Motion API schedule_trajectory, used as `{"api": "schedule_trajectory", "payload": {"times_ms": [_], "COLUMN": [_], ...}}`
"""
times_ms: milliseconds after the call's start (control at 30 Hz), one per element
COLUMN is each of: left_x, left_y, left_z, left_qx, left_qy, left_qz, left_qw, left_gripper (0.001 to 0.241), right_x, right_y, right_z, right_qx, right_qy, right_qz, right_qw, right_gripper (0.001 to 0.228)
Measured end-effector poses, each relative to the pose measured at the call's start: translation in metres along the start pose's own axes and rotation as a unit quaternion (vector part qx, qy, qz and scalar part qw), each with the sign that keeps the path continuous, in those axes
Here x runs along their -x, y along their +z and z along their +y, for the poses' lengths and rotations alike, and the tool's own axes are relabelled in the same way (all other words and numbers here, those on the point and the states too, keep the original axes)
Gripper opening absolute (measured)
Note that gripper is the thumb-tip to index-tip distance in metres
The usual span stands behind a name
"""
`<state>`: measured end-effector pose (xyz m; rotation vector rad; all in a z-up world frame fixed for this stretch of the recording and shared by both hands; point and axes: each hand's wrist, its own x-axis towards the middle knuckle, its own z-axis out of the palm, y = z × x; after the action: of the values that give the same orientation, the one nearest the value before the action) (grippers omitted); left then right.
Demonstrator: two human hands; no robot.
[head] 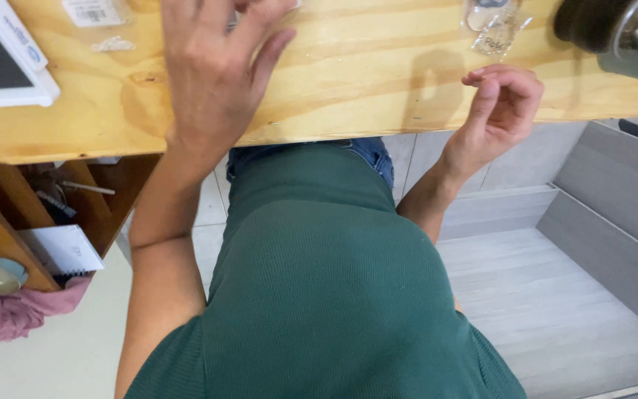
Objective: Inspecting small jewelry charms and placing them into individual plastic bags on a wooden table.
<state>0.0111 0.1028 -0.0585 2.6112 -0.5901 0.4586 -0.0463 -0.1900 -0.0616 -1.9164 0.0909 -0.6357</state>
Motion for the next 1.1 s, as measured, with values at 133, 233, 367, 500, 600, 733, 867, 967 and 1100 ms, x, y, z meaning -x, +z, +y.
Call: {"api": "schedule_trajectory", "payload": {"times_ms": [133, 233, 367, 500, 600, 733, 867, 967, 1100], "left_x": [0.006, 0.005, 0.005, -0.008, 0.004, 0.022, 0.031, 0.035, 0.035], "left_y": [0.034, 0.045, 0.045, 0.019, 0.012, 0.028, 0.056, 0.06, 0.05], "left_z": [0.022, 0.025, 0.02, 0.025, 0.02, 0.014, 0.011, 0.014, 0.02], "left_qx": [0.133, 0.073, 0.067, 0.084, 0.081, 0.035, -0.133, -0.137, -0.119], "left_qy": [-0.036, -0.04, 0.062, 0.042, -0.066, -0.091, -0.089, -0.112, -0.106], "left_qz": [-0.033, -0.005, -0.04, 0.037, 0.07, -0.011, -0.103, -0.1, -0.091], "left_qw": [0.99, 0.997, 0.995, 0.995, 0.992, 0.995, 0.982, 0.979, 0.983], "left_gripper": [0.021, 0.015, 0.011, 0.014, 0.015, 0.022, 0.063, 0.071, 0.072], "right_x": [0.005, 0.007, 0.003, -0.012, -0.011, -0.008, -0.007, -0.007, -0.012], "right_y": [-0.013, -0.021, -0.019, -0.021, -0.018, 0.011, 0.056, 0.08, 0.089], "right_z": [0.004, 0.01, 0.014, 0.012, 0.012, 0.001, 0.004, 0.011, 0.002], "right_qx": [0.029, 0.047, 0.044, 0.056, 0.042, 0.078, 0.144, 0.192, 0.231], "right_qy": [0.02, 0.033, 0.01, -0.035, -0.031, -0.037, -0.129, -0.158, -0.165], "right_qz": [0.035, 0.042, 0.008, 0.02, 0.026, -0.121, -0.302, -0.339, -0.348], "right_qw": [0.999, 0.998, 0.999, 0.998, 0.998, 0.989, 0.933, 0.907, 0.894], "right_gripper": [0.016, 0.017, 0.014, 0.011, 0.021, 0.007, 0.028, 0.05, 0.054]}}
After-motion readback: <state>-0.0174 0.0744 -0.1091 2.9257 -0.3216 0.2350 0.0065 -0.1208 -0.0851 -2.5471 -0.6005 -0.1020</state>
